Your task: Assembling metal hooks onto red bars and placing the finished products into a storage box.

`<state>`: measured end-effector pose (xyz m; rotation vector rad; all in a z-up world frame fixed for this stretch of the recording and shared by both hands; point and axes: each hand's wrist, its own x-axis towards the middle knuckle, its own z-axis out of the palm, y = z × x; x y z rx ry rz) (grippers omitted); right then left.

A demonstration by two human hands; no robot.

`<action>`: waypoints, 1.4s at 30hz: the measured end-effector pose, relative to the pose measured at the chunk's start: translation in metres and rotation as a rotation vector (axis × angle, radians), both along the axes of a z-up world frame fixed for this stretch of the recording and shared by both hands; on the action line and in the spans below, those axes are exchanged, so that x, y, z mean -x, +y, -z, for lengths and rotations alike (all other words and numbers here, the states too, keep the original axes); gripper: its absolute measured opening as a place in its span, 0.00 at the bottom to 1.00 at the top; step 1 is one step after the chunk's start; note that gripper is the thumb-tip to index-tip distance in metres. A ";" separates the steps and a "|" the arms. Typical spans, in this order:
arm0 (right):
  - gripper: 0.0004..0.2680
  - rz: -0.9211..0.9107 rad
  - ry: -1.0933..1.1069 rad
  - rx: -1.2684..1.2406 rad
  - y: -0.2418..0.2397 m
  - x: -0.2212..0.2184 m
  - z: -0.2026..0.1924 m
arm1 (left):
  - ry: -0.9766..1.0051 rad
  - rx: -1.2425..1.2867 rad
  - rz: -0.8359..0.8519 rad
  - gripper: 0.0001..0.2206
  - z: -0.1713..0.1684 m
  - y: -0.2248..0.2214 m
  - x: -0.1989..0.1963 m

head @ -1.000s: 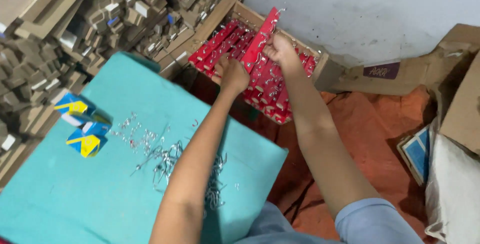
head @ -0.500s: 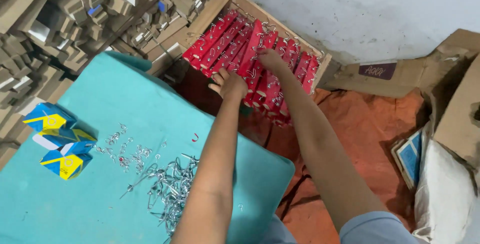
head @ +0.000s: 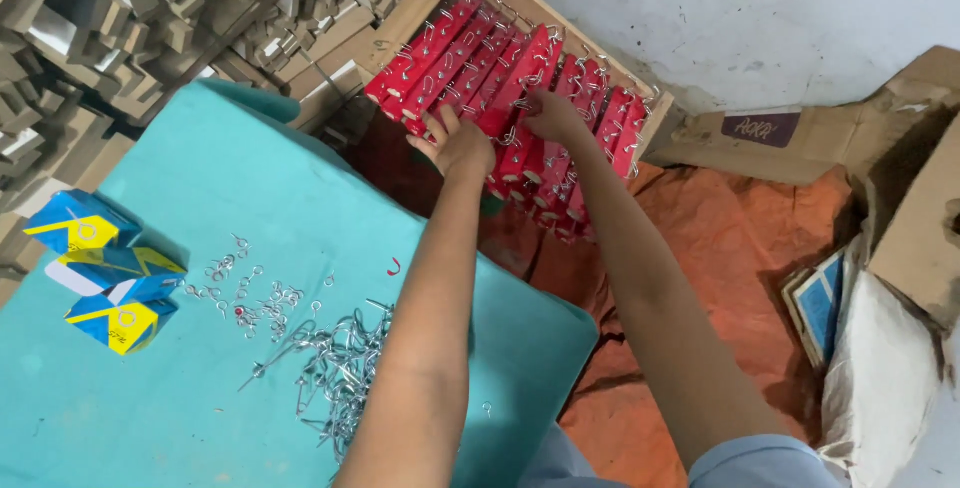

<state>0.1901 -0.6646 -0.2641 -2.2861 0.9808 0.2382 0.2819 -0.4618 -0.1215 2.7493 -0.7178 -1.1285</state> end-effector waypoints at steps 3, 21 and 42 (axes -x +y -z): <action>0.14 0.013 0.012 0.108 -0.007 0.001 0.017 | 0.126 -0.046 0.042 0.28 0.017 -0.003 -0.001; 0.09 0.117 -0.743 -0.093 0.094 0.001 -0.150 | 0.121 0.459 0.098 0.33 -0.052 0.035 0.007; 0.10 -1.195 -0.686 -0.594 0.454 0.045 -0.351 | -0.783 0.580 -0.432 0.17 -0.229 0.465 0.161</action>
